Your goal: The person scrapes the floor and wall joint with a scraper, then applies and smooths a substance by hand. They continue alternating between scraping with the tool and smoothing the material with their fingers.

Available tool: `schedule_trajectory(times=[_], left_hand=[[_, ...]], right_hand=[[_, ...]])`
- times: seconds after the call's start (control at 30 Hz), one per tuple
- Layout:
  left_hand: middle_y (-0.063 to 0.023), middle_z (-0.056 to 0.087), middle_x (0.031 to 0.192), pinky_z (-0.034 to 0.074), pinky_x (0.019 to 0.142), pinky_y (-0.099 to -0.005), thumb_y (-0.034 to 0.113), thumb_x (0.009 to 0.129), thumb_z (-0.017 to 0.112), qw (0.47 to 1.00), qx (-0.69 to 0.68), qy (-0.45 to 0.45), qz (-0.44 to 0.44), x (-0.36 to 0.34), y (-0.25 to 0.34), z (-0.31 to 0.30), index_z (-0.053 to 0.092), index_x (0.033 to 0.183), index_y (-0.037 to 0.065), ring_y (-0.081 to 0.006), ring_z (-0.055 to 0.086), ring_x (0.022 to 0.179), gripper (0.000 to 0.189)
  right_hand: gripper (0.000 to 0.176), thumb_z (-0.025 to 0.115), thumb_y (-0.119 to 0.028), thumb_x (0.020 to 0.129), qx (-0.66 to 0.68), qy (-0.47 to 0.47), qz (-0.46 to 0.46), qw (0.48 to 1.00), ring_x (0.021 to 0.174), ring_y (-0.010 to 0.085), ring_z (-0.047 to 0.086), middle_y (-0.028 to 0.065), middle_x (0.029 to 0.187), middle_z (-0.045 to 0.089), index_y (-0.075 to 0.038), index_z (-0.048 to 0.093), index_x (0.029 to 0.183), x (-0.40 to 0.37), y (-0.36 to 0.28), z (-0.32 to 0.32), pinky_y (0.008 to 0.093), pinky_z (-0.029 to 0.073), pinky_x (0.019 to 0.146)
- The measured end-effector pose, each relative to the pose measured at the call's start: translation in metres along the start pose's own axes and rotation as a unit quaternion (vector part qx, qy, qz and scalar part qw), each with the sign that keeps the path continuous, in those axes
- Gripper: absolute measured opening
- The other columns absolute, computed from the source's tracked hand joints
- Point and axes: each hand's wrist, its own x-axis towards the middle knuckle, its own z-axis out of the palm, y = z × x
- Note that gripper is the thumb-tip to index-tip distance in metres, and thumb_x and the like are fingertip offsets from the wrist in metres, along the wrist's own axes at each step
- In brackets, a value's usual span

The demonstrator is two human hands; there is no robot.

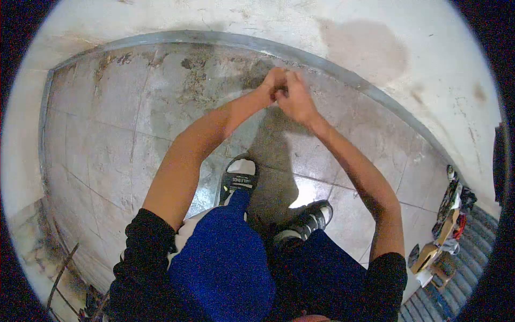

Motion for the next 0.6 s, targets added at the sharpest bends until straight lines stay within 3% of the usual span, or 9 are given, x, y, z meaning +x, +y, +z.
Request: schedule_trajectory(times=[0.03,0.13,0.23,0.27,0.33,0.43,0.6], left_hand=[[-0.0090,0.062,0.076,0.048,0.063,-0.0334,0.022,0.071,0.056,1.000,-0.017,-0.002,0.003,0.001,0.001,-0.003,0.061,0.070,0.011,-0.0209,0.060,0.071,0.013],[-0.0093,0.063,0.076,0.049,0.065,-0.0345,0.019,0.072,0.057,0.999,-0.043,0.008,0.001,0.003,0.000,-0.006,0.063,0.071,0.011,-0.0233,0.062,0.074,0.010],[-0.0096,0.065,0.076,0.051,0.067,-0.0356,0.016,0.072,0.059,0.999,-0.045,-0.017,-0.026,-0.001,-0.001,-0.009,0.065,0.073,0.011,-0.0258,0.064,0.076,0.009],[-0.0105,0.065,0.078,0.051,0.068,-0.0358,0.015,0.071,0.060,0.996,-0.047,-0.055,-0.049,-0.007,0.001,-0.016,0.066,0.074,0.010,-0.0258,0.065,0.078,0.008],[-0.0110,0.065,0.077,0.051,0.070,-0.0359,0.012,0.070,0.060,0.996,-0.045,-0.038,-0.065,-0.020,0.009,-0.033,0.066,0.074,0.010,-0.0261,0.065,0.080,0.008],[-0.0121,0.065,0.080,0.051,0.071,-0.0374,0.007,0.067,0.061,0.996,-0.046,-0.020,-0.075,-0.022,0.014,-0.039,0.067,0.076,0.010,-0.0279,0.064,0.081,0.011],[-0.0112,0.063,0.080,0.048,0.066,-0.0400,0.010,0.067,0.059,0.993,-0.094,0.065,-0.028,-0.029,0.026,-0.039,0.065,0.079,0.009,-0.0289,0.061,0.077,0.013]], right_hand=[[0.031,0.057,-0.002,0.072,-0.059,0.049,-0.015,0.997,0.097,0.0382,0.049,0.0225,0.101,0.050,0.004,0.047,0.101,0.000,0.007,0.001,0.0401,0.042,0.083],[0.033,0.057,-0.004,0.073,0.078,-0.012,-0.029,0.996,0.098,0.0376,0.049,0.0228,0.107,0.047,0.003,0.046,0.103,-0.022,0.003,0.013,0.0398,0.042,0.085],[0.040,0.058,-0.007,0.074,-0.027,-0.108,-0.070,0.991,0.098,0.0380,0.047,0.0225,0.106,0.047,0.002,0.043,0.110,-0.035,-0.020,-0.016,0.0412,0.041,0.087],[0.041,0.058,-0.008,0.075,-0.138,-0.049,-0.092,0.985,0.097,0.0386,0.049,0.0227,0.105,0.048,0.001,0.042,0.111,-0.037,-0.011,-0.020,0.0422,0.042,0.085],[0.044,0.058,-0.012,0.076,-0.352,0.071,-0.128,0.924,0.094,0.0399,0.052,0.0232,0.103,0.050,0.000,0.040,0.114,-0.041,0.008,-0.026,0.0444,0.044,0.082],[0.045,0.057,-0.014,0.077,-0.230,-0.096,0.096,0.964,0.082,0.0392,0.059,0.0244,0.100,0.053,0.002,0.040,0.116,-0.045,0.013,-0.022,0.0455,0.050,0.070],[0.041,0.053,-0.014,0.078,-0.338,-0.057,0.039,0.938,0.066,0.0364,0.062,0.0249,0.090,0.057,0.006,0.044,0.112,-0.045,0.012,-0.001,0.0434,0.051,0.055]])
